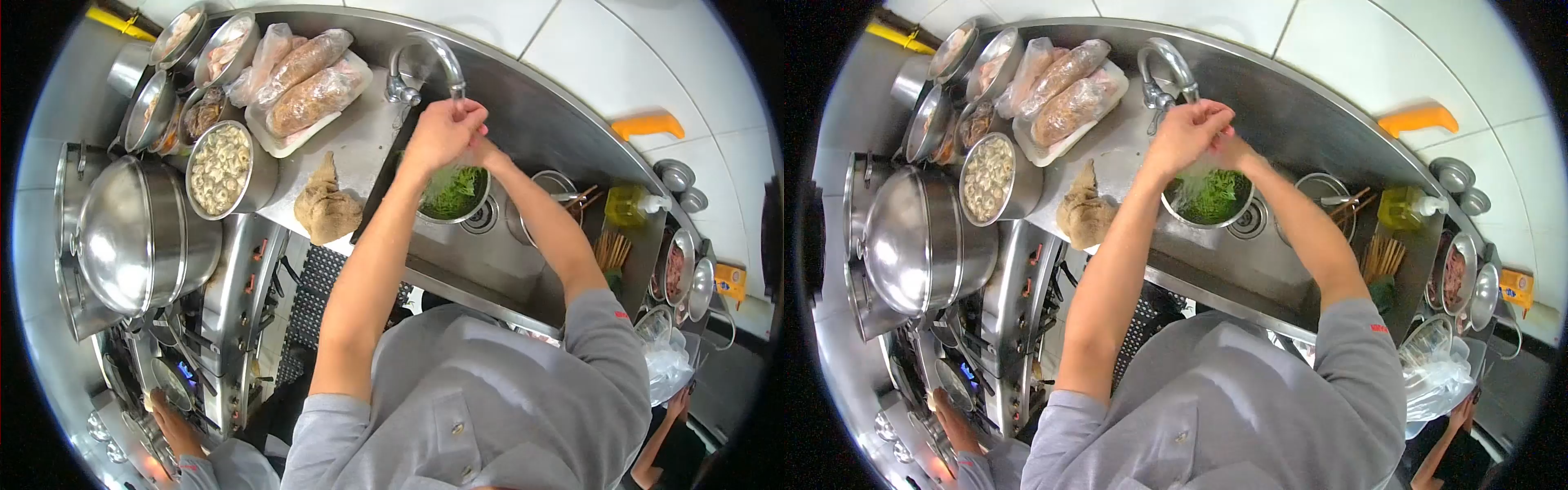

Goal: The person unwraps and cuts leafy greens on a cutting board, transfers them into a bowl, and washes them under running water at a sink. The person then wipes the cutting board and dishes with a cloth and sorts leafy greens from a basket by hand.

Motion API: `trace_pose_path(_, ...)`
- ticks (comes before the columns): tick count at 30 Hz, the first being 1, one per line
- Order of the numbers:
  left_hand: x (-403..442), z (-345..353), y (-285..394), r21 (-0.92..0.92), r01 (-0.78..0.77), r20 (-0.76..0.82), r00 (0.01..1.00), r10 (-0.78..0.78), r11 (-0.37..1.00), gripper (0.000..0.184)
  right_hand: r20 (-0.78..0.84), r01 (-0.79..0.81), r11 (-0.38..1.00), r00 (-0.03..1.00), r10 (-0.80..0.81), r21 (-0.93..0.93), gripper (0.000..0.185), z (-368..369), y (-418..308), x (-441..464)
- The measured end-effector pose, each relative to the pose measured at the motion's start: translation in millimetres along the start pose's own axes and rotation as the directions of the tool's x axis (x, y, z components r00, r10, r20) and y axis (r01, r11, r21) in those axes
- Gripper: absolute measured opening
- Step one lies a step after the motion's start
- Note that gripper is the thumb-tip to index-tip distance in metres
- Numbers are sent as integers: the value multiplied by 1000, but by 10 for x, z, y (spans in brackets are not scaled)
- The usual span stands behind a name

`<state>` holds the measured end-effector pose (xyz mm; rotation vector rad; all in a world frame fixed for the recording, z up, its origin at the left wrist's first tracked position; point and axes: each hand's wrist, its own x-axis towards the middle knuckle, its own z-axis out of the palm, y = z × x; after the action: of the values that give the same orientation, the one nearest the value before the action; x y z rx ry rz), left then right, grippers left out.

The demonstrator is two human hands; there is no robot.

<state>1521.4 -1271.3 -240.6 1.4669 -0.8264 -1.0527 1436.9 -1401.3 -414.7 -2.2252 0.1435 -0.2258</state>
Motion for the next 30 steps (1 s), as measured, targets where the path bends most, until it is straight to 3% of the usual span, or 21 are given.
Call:
trace_pose_path(3,44,27,40,-33,-2,-13,1000,1,999,24,325,-170,950,912,253,-262,51,-217,-93,23)
trace_pose_path(5,-38,41,297,61,55,-19,998,-54,997,26,475,-160,875,788,392,-457,54,-114,-491,39)
trace_pose_path(6,-30,39,300,75,43,-12,999,-42,996,26,465,-122,902,823,325,-414,65,76,-375,-83)
trace_pose_path(8,-4,29,302,104,16,0,1000,-16,994,27,349,-50,726,853,388,-686,76,630,-293,-343)
trace_pose_path(11,-16,6,315,169,43,23,999,-48,985,31,206,-171,700,884,419,-693,71,950,-62,-410)
trace_pose_path(13,17,-12,234,146,27,18,999,-30,989,31,166,-380,777,839,518,-502,64,977,173,-312)
trace_pose_path(14,20,-15,208,136,19,21,1000,-22,990,32,69,-291,879,938,340,-378,54,998,476,-340)
trace_pose_path(17,5,-48,290,167,14,29,999,-19,986,31,146,-192,923,957,251,-334,55,561,492,-165)
trace_pose_path(21,-3,-49,408,181,43,0,999,-44,982,30,441,-349,934,852,281,79,62,-203,-211,1)
trace_pose_path(25,-2,-17,500,146,60,-11,998,-59,987,29,247,-216,972,941,232,-91,69,644,260,-192)
trace_pose_path(27,-16,-17,495,141,61,-9,998,-60,988,30,194,-285,726,844,500,-626,71,860,-262,-339)
trace_pose_path(30,-1,-17,476,123,85,2,996,-86,989,30,256,-547,738,706,660,-395,73,896,-98,-148)
